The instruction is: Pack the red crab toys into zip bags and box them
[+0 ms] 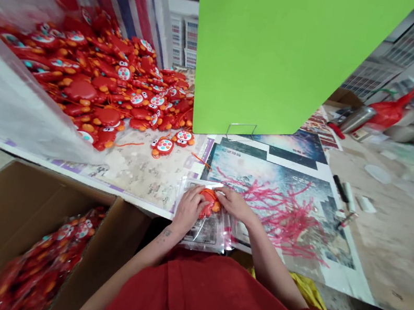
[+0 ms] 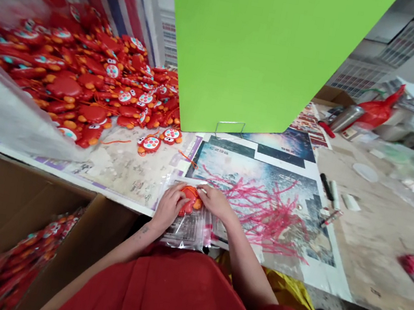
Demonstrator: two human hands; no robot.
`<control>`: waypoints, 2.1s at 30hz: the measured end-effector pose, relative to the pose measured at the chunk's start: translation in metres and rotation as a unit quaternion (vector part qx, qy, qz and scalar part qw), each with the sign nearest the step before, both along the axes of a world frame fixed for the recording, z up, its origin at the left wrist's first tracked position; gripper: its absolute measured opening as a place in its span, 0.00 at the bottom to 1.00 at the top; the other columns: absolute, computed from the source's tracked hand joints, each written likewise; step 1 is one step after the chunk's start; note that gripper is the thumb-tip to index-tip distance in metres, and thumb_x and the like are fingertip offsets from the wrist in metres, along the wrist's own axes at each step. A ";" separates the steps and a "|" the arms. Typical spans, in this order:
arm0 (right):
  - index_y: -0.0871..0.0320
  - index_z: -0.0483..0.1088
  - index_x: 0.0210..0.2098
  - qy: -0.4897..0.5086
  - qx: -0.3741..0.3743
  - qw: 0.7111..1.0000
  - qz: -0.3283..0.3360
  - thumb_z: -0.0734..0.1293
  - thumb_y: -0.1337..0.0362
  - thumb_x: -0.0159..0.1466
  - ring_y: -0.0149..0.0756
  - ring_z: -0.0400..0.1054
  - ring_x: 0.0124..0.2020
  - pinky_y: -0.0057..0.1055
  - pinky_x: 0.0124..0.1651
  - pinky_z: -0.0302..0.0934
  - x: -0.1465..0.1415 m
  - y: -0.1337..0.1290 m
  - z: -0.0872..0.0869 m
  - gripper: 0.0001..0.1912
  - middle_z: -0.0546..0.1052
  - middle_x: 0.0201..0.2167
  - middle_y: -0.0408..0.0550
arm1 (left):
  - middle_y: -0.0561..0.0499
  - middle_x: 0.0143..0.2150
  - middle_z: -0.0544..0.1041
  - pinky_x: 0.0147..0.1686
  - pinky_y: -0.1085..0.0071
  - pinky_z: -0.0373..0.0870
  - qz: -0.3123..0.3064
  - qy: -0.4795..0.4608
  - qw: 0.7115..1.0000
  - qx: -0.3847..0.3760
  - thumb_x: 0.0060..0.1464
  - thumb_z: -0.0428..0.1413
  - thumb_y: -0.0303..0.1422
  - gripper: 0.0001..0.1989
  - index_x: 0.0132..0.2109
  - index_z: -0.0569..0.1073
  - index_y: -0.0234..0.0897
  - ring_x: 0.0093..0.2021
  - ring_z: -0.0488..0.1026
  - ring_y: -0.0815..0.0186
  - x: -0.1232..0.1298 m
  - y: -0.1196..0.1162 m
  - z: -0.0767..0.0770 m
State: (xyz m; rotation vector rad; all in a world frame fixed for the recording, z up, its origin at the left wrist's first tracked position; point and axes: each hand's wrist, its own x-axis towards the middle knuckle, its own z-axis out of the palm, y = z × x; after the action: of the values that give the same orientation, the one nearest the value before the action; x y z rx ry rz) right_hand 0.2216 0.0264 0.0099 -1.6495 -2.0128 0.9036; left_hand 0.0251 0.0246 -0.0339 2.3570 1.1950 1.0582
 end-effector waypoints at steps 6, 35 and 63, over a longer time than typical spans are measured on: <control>0.59 0.69 0.52 0.056 -0.078 0.995 -0.037 0.57 0.64 0.68 0.31 0.69 0.20 0.27 0.29 0.62 0.004 -0.004 -0.011 0.17 0.76 0.23 0.42 | 0.45 0.54 0.74 0.56 0.56 0.66 -0.007 0.001 1.000 0.014 0.62 0.51 0.34 0.06 0.39 0.70 0.37 0.59 0.66 0.59 0.000 0.000 0.000; 0.58 0.67 0.52 0.106 0.095 0.977 -0.159 0.57 0.71 0.62 0.36 0.70 0.35 0.33 0.44 0.62 -0.020 -0.002 -0.026 0.20 0.76 0.35 0.47 | 0.45 0.43 0.76 0.46 0.61 0.68 -0.031 0.141 0.989 -0.026 0.64 0.48 0.32 0.06 0.40 0.69 0.37 0.46 0.72 0.58 0.008 0.011 0.036; 0.54 0.72 0.49 0.052 0.228 0.971 -0.051 0.56 0.60 0.70 0.40 0.70 0.47 0.46 0.62 0.52 -0.023 -0.006 0.000 0.16 0.79 0.44 0.50 | 0.49 0.34 0.78 0.27 0.72 0.69 0.063 -0.344 0.813 -0.466 0.48 0.58 0.51 0.21 0.36 0.67 0.37 0.34 0.76 0.63 -0.010 -0.004 0.025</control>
State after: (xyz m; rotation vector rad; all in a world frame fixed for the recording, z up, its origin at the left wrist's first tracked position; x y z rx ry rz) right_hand 0.1985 0.0207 0.0094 -1.4001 -1.8688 0.4348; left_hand 0.0150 0.0211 -0.0086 1.0229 1.1713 0.9113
